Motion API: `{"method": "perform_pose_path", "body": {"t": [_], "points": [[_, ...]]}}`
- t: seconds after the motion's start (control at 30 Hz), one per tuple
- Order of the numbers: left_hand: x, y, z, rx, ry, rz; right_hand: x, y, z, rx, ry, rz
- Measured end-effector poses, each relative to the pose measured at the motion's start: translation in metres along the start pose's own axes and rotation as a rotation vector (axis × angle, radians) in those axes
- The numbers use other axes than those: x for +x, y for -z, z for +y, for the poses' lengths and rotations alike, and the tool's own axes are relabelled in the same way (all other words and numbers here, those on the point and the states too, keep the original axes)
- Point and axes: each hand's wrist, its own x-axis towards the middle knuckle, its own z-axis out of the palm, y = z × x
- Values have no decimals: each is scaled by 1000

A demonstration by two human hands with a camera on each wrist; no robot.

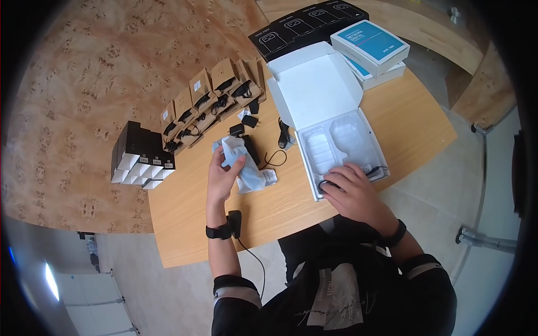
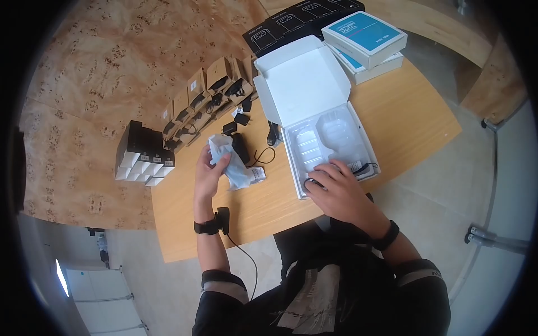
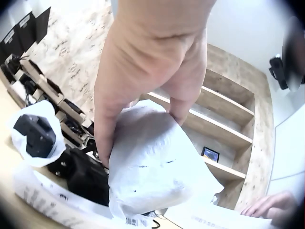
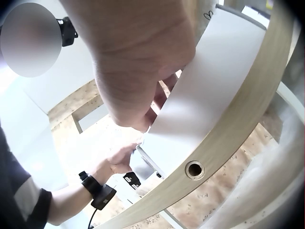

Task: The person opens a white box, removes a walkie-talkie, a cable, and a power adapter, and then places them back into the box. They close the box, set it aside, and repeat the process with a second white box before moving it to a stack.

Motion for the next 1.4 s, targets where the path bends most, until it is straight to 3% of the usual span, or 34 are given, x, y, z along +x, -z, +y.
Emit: {"method": "perform_pose_path", "body": {"t": [0.1,0.17,0.3,0.37,0.43,0.47,0.53,0.67,0.73,0.9,0.97,1.0,1.07,1.13,1.17,1.23,1.3,1.4], "points": [[-16,-6,6,-249,66,-83,-1,-1,-1,13,-11,3],[-18,2,-5,-724,224,-273,2,0,-4,-7,-11,20],[-23,2,3,-625,244,-116,9,5,-9,9,-13,-2],[-16,16,-5,-555,306,-164,9,3,-10,15,3,4],[-12,23,-13,-449,141,-10,10,1,-10,19,12,19],[-11,26,-14,-446,141,-10,9,0,-10,29,8,8],[-13,28,-14,-685,249,-50,8,0,-12,44,1,-8],[-13,30,-14,-779,233,-11,13,1,-14,70,20,7],[-10,42,-18,-540,90,69,14,2,-14,66,25,17],[-17,55,-15,-441,-29,129,13,3,-16,86,10,1],[-22,45,-8,-234,-185,379,15,3,-18,88,8,-5],[-22,49,-10,-236,-186,380,16,3,-19,90,2,-9],[-24,58,-11,-743,-25,131,17,3,-19,98,6,-15],[-33,52,-10,-889,10,98,21,6,-21,105,12,-18],[-40,41,-4,-1038,47,64,25,10,-24,185,-11,-28],[-57,12,6,-1032,87,14,31,13,-33,264,-33,-51],[-76,-22,15,-1036,142,-44,34,14,-50,670,-208,-147],[-104,-70,22,-781,50,-70,29,-8,-69,1332,-376,-391]]}}
